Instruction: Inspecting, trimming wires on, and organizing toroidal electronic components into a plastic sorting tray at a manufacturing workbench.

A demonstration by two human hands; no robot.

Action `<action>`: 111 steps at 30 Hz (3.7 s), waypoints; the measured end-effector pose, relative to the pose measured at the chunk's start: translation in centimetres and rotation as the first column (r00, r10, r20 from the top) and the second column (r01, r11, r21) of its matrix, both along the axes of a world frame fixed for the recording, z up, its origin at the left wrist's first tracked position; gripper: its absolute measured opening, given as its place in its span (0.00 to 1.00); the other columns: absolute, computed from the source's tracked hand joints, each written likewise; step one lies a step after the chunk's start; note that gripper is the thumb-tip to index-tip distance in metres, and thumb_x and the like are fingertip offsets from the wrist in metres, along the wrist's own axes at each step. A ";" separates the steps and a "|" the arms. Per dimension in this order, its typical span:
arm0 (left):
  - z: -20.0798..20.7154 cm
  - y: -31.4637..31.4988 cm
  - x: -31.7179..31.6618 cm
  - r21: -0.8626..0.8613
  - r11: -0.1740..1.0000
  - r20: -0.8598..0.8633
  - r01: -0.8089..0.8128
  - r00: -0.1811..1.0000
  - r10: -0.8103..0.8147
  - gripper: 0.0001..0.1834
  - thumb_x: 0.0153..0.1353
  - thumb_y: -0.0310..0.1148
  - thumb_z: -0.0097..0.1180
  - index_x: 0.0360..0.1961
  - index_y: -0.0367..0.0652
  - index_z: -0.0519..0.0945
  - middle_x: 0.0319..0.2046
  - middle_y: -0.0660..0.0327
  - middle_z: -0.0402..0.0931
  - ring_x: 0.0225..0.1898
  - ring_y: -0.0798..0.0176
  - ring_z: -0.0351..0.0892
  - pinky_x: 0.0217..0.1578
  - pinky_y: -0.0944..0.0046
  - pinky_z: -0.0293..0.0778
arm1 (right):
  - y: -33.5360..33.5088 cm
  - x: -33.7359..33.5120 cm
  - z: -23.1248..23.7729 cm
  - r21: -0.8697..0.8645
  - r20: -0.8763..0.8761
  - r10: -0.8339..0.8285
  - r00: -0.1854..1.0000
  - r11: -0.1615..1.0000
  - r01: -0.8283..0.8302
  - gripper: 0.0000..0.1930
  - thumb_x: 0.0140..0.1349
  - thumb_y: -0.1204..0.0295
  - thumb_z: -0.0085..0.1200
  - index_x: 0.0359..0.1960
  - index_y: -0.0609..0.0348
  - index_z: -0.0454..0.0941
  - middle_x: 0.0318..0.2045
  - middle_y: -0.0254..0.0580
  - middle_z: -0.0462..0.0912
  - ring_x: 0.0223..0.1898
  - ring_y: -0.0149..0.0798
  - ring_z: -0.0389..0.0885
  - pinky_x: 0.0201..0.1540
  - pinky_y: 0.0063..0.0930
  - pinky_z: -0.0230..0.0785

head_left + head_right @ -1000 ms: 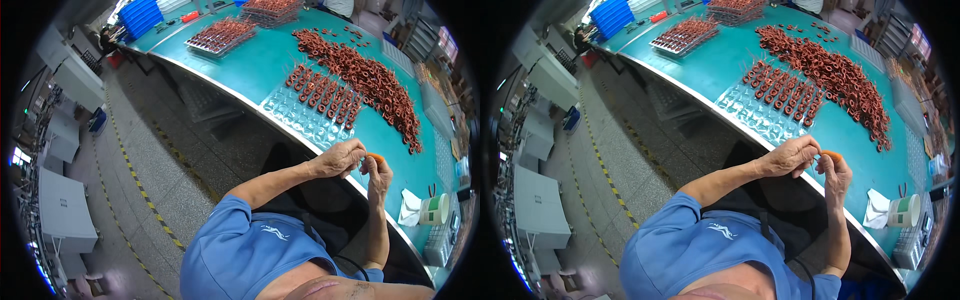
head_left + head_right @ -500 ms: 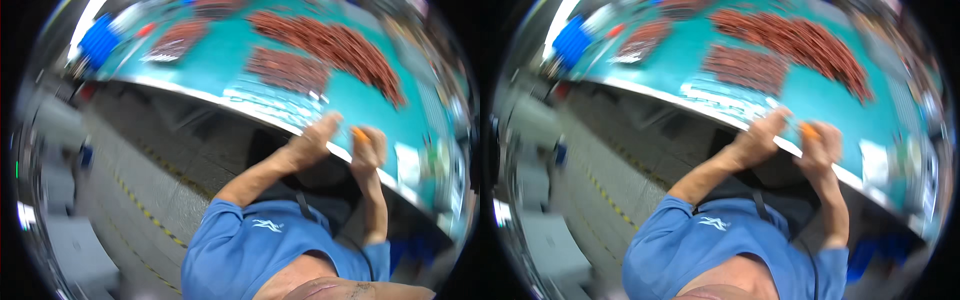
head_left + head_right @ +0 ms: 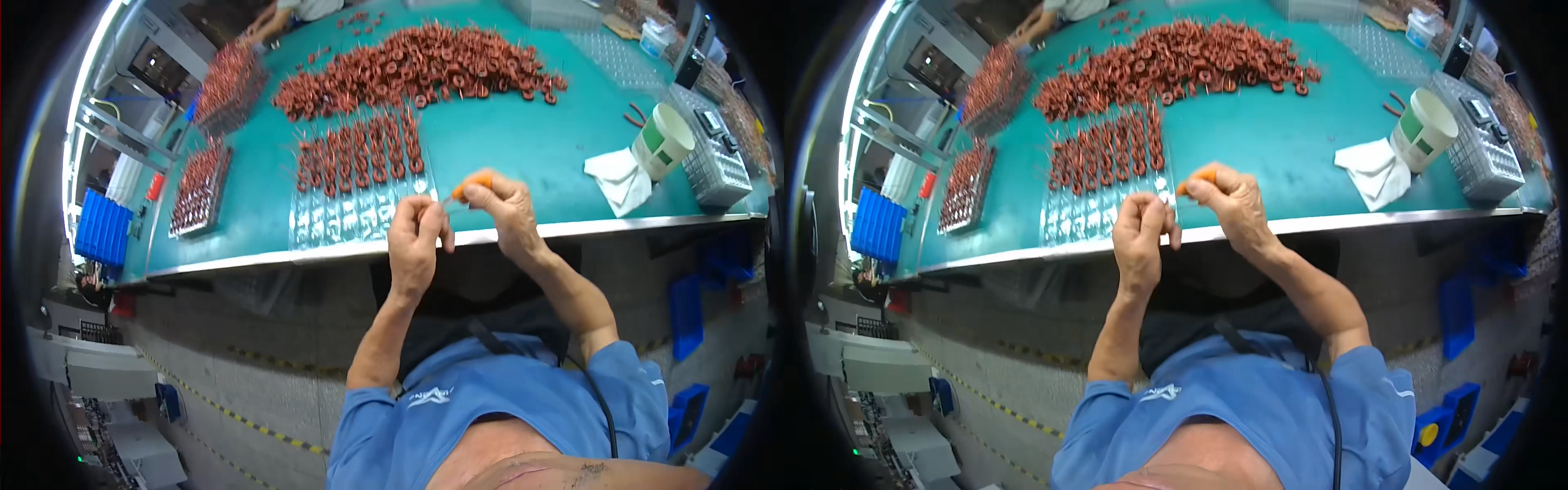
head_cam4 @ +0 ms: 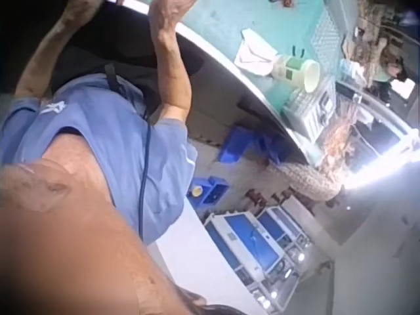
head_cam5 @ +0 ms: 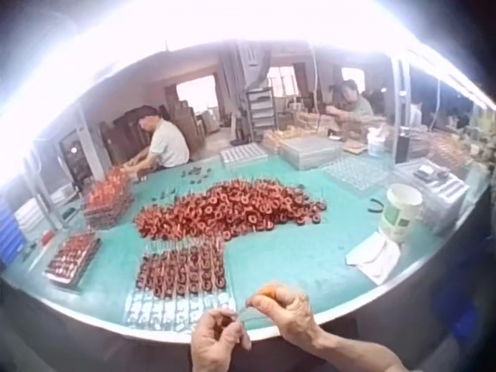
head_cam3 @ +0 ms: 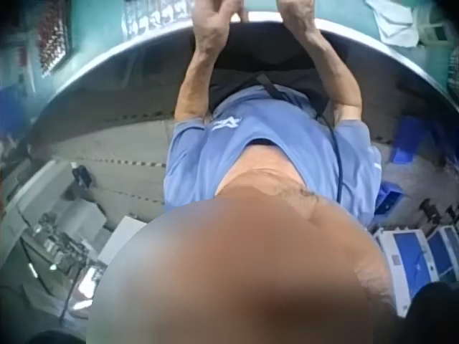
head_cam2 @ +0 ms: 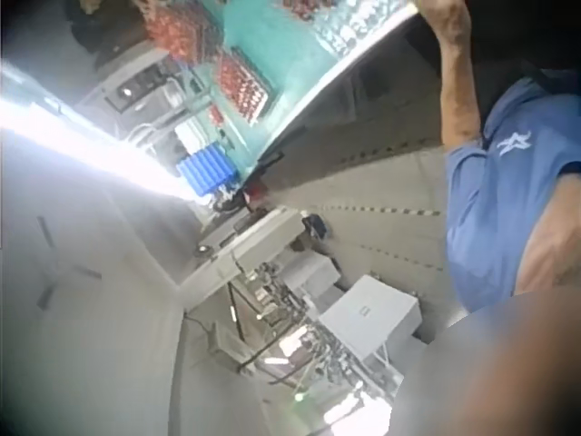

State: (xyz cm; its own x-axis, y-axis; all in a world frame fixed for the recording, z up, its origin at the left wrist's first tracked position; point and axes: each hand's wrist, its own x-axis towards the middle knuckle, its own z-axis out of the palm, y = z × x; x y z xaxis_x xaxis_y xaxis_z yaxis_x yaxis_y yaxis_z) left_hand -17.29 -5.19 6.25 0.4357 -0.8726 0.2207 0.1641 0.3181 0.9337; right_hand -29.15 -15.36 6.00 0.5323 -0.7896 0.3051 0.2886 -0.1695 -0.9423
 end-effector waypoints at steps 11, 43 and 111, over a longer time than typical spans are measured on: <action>1.6 0.4 -0.7 0.022 0.969 -0.020 -0.244 0.969 0.245 0.10 0.69 0.30 0.45 0.47 0.37 0.64 0.25 0.62 0.69 0.21 0.70 0.68 0.23 0.72 0.66 | 0.5 -0.8 0.2 0.220 0.014 0.291 0.957 0.932 -0.287 0.16 0.64 0.65 0.55 0.47 0.64 0.77 0.34 0.36 0.82 0.32 0.25 0.79 0.32 0.18 0.71; -4.1 3.4 2.4 0.068 0.966 0.015 0.248 0.968 -0.250 0.24 0.71 0.47 0.41 0.50 0.32 0.70 0.25 0.59 0.69 0.19 0.67 0.68 0.21 0.70 0.67 | 1.8 -0.6 -1.7 0.289 0.058 0.226 0.972 0.928 -0.234 0.12 0.63 0.68 0.57 0.36 0.66 0.74 0.21 0.36 0.76 0.18 0.25 0.75 0.18 0.18 0.69; 0.7 2.0 -0.1 -0.145 0.929 -0.031 0.341 0.937 -0.349 0.21 0.71 0.38 0.45 0.55 0.35 0.60 0.31 0.56 0.72 0.29 0.66 0.73 0.33 0.69 0.72 | 2.5 -1.9 2.1 0.249 0.057 0.153 0.987 0.955 -0.163 0.12 0.61 0.67 0.60 0.29 0.64 0.77 0.17 0.33 0.76 0.17 0.23 0.70 0.21 0.16 0.62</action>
